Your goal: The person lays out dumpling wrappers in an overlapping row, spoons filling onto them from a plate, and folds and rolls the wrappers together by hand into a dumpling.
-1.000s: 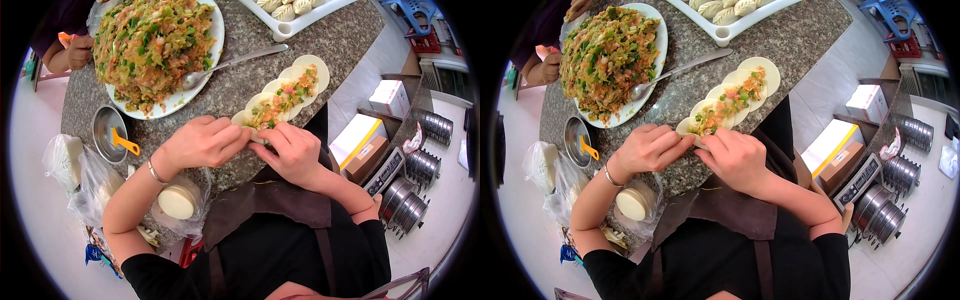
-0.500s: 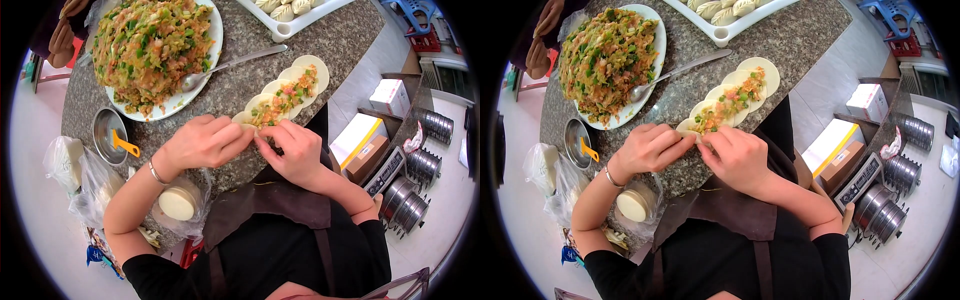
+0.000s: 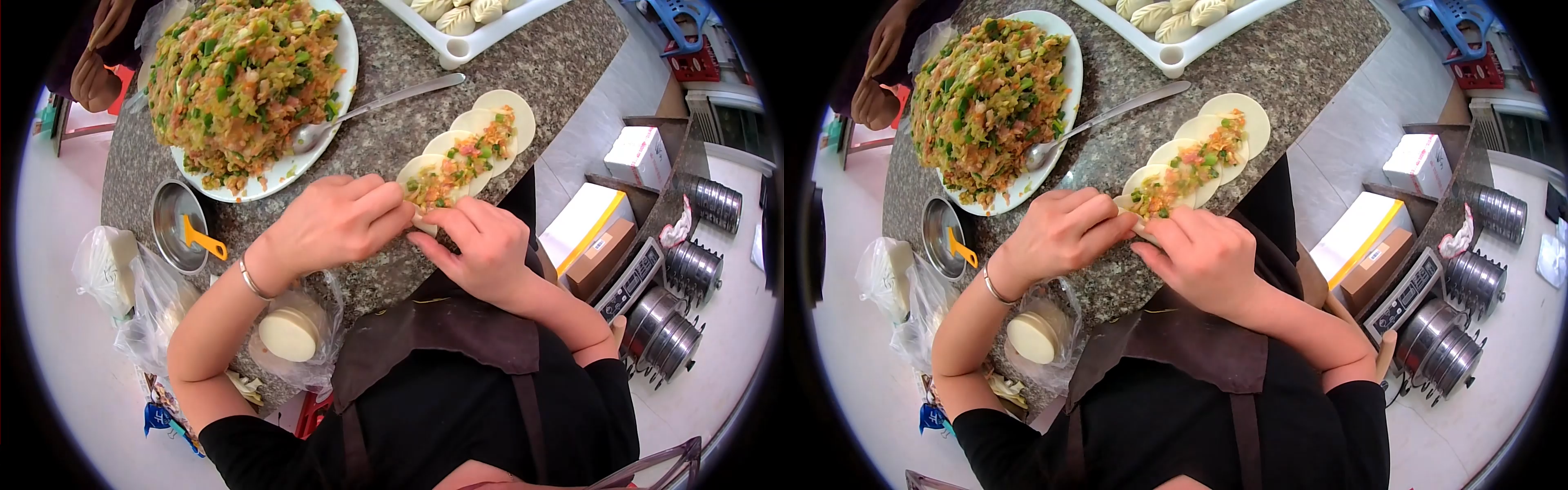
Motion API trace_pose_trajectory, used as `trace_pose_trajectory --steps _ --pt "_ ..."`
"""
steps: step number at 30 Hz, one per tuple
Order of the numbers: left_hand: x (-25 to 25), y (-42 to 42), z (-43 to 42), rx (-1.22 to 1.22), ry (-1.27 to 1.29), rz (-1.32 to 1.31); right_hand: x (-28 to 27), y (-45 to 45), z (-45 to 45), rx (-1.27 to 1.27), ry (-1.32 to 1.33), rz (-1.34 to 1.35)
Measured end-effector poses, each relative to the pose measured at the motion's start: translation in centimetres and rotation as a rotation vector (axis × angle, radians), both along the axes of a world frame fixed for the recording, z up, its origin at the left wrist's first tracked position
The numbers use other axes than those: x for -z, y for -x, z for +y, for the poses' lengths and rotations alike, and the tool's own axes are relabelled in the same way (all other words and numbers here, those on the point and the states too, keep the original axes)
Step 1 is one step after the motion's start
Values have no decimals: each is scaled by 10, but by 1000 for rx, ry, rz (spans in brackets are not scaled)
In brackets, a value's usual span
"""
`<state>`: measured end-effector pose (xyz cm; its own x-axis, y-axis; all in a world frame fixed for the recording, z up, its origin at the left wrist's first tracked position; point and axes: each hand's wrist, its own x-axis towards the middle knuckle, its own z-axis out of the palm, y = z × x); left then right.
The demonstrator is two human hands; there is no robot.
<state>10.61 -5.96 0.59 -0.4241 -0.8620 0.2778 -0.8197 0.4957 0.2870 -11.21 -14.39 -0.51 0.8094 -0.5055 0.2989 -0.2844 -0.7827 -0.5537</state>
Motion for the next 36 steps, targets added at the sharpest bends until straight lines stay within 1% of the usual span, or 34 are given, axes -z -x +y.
trace_pose_trajectory --steps 3,5,8,11,15,17,21,23,29,36 --pt "-1 0 -3 9 -33 12 4 0 -1 39 3 -15" --pt "0 2 -4 -36 -5 104 3 0 -1 51 14 -7" --pt "0 -2 -1 13 45 115 3 0 -4 39 -31 -46" --pt "1 -5 2 83 105 41 5 0 -4 54 -71 -60" --pt "1 -2 1 90 138 -29 5 0 -6 64 -72 -76" --pt "3 -1 1 68 174 -84 5 0 -6 86 -63 -33" --pt "4 -1 -1 67 179 -97 4 1 -6 90 -60 -33" --pt "4 -1 -1 54 169 -88 3 2 -6 53 -15 -79" --pt "2 1 -1 46 136 -56 5 1 -7 35 21 -68" --pt "0 -1 2 28 133 -38 5 3 -8 60 -23 -35"
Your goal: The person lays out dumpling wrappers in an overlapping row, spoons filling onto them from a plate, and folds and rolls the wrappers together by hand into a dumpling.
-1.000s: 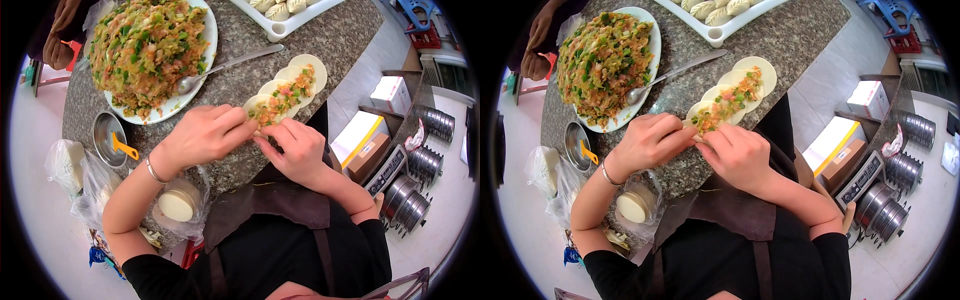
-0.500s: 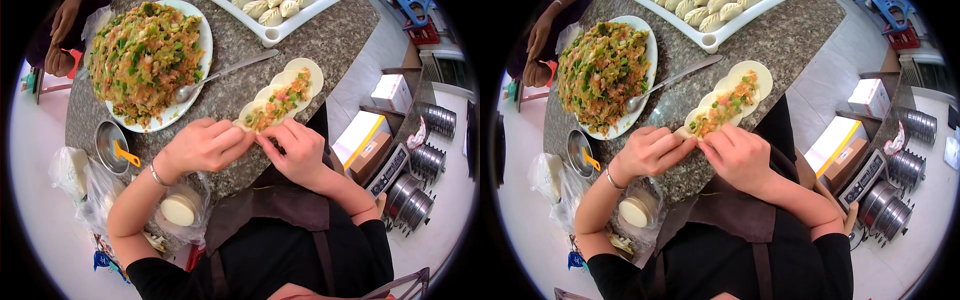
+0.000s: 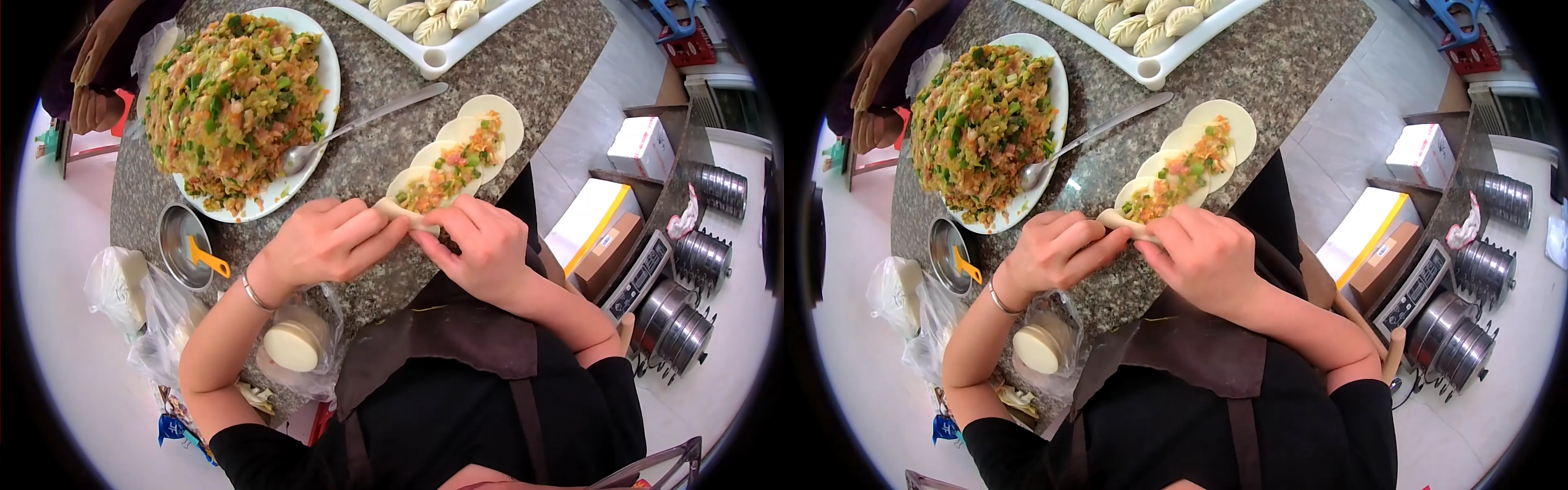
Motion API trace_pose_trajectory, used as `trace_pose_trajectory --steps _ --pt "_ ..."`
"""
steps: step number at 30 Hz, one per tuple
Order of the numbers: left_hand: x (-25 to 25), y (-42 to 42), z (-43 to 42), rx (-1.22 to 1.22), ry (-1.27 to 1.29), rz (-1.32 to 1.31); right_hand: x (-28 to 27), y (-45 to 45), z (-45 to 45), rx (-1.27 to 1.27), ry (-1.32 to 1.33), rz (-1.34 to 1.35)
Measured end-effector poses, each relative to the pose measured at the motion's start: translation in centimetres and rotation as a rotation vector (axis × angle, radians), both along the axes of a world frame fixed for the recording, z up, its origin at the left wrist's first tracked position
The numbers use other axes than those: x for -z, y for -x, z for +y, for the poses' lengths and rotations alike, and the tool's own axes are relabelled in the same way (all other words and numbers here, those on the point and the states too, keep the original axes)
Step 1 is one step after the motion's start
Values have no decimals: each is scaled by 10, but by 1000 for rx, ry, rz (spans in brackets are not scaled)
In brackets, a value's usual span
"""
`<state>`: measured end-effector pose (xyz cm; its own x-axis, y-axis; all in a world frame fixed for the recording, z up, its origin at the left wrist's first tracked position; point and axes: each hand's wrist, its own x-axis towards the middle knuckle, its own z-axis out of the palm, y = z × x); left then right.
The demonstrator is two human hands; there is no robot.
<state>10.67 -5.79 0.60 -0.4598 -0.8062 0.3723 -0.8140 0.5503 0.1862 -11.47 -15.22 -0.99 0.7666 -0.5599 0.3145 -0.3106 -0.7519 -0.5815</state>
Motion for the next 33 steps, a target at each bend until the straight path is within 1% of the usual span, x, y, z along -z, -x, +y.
trace_pose_trajectory --steps 3,11,33 --pt "-1 -1 -1 5 -1 -5 -2 0 0 -1 -12 4" --pt "-1 -2 -5 116 116 -71 1 0 0 -11 -18 -17" --pt "4 -6 -8 155 98 -78 -1 1 -1 -17 -25 -20"
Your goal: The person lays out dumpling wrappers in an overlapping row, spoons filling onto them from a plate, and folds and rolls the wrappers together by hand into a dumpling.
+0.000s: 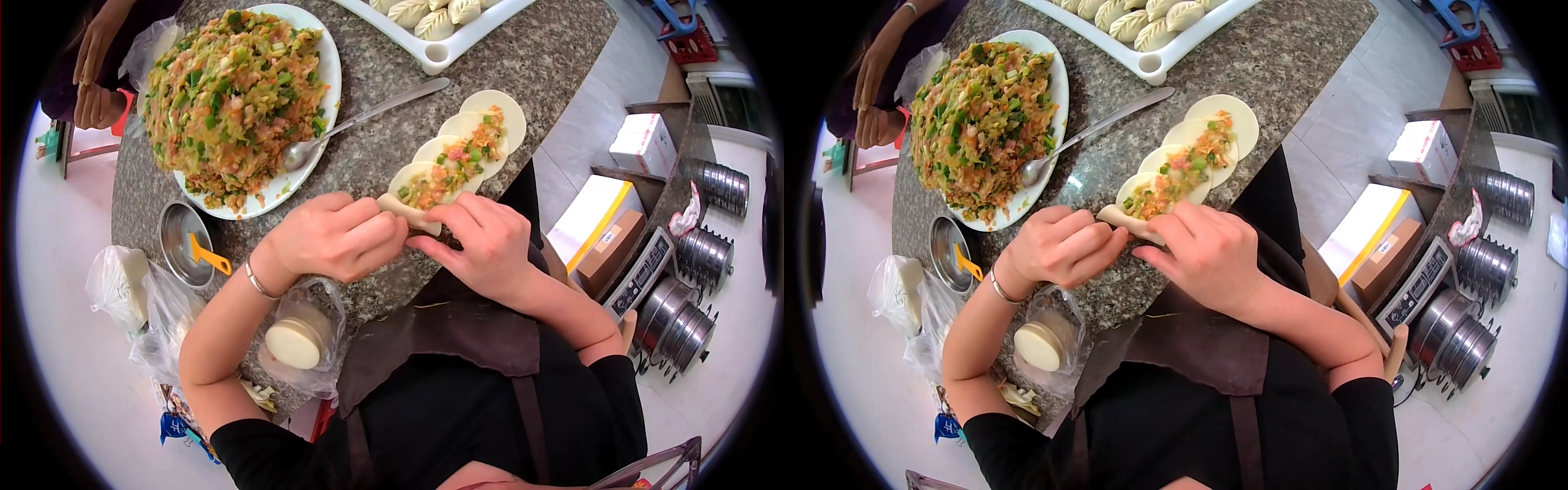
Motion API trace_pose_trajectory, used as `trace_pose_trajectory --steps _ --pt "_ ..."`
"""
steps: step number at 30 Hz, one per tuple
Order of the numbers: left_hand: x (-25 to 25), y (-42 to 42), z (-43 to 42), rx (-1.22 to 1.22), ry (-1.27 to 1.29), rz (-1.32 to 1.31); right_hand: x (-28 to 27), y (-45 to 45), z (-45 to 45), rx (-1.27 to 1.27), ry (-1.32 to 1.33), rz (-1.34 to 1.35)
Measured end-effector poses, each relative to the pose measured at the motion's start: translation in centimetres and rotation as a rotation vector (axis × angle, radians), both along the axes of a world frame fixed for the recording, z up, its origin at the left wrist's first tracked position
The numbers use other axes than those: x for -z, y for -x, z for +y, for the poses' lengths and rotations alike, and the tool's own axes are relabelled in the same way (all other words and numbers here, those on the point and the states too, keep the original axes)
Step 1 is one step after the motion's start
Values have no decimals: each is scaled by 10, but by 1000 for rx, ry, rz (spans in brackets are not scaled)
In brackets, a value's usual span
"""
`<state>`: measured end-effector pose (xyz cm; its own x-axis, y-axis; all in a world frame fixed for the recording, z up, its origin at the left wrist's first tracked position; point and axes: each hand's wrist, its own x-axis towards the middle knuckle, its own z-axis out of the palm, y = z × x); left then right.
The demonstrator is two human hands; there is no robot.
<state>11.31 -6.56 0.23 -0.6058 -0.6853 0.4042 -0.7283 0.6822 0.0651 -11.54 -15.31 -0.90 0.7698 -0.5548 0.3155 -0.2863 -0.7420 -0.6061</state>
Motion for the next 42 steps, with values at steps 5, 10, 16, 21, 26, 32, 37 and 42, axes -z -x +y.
trace_pose_trajectory --steps 5,10,16,21,26,32,37,42 --pt "0 -1 -1 1 4 20 3 -1 0 8 30 -3" --pt "-4 0 -3 32 1 -7 3 -1 2 20 13 4" --pt "0 -1 -3 28 -16 22 3 0 0 12 12 12" --pt "0 0 -3 -1 -51 49 6 -2 2 20 65 37" --pt "1 -1 0 -19 -57 69 8 -3 3 36 95 11" --pt "1 3 -3 -45 20 39 8 -4 4 49 72 17" --pt "0 5 -5 -103 23 15 6 -2 3 46 80 14" --pt "-5 6 -7 -116 -27 0 9 -2 4 52 122 17"
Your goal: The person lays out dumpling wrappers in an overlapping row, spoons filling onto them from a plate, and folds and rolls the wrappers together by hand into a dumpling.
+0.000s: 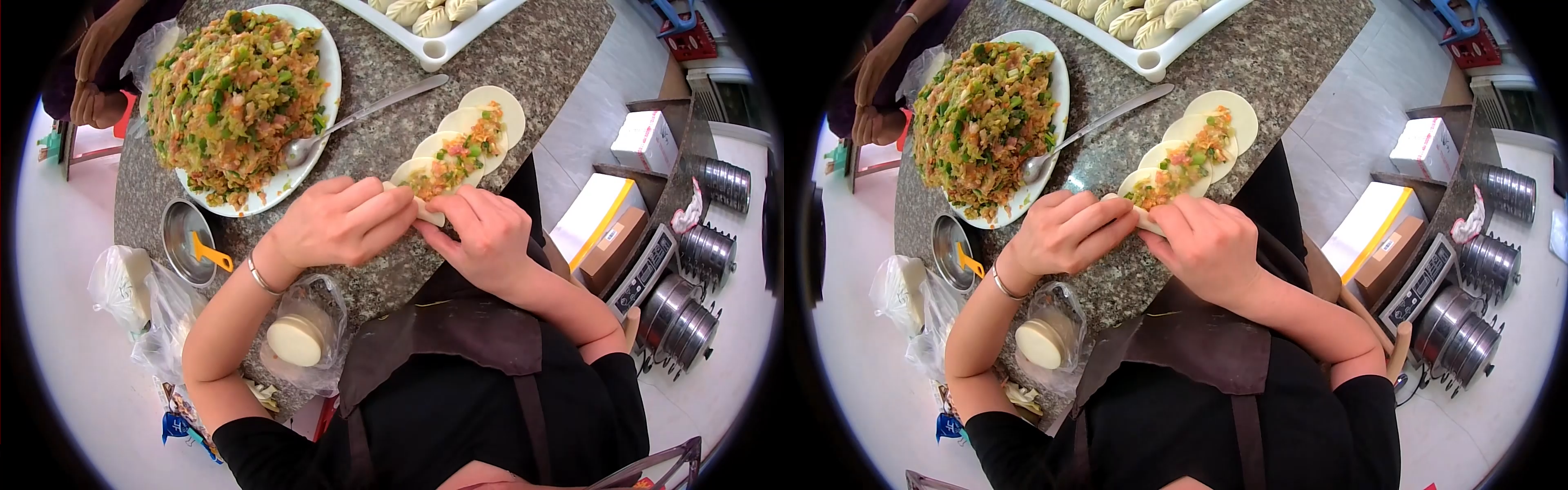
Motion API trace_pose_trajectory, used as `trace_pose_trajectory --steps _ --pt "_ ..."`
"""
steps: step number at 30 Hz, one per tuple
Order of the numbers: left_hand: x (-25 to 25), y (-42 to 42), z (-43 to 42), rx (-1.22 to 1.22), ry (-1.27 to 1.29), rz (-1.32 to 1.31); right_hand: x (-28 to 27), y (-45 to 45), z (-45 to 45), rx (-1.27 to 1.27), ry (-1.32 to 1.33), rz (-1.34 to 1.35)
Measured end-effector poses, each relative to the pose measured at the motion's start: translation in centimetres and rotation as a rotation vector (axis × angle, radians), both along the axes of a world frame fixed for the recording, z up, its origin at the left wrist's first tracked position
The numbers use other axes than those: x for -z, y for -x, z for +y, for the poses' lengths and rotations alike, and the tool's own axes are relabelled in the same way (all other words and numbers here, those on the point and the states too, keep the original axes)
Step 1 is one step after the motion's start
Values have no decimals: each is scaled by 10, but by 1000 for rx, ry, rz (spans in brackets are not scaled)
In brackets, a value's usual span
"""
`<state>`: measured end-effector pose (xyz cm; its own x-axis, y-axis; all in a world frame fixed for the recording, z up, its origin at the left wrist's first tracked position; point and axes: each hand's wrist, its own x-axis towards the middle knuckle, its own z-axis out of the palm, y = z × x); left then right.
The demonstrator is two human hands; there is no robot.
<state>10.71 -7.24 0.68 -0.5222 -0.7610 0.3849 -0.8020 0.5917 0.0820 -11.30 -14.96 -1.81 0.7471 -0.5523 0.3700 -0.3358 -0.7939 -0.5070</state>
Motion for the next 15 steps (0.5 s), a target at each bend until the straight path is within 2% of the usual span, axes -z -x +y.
trace_pose_trajectory --steps 6,11,15 --pt "0 0 1 8 -17 27 -3 -1 0 10 -7 4" --pt "1 1 1 3 3 -26 -2 0 0 19 -146 -6" --pt "0 0 -1 13 -14 -18 -5 1 1 41 -155 -4"
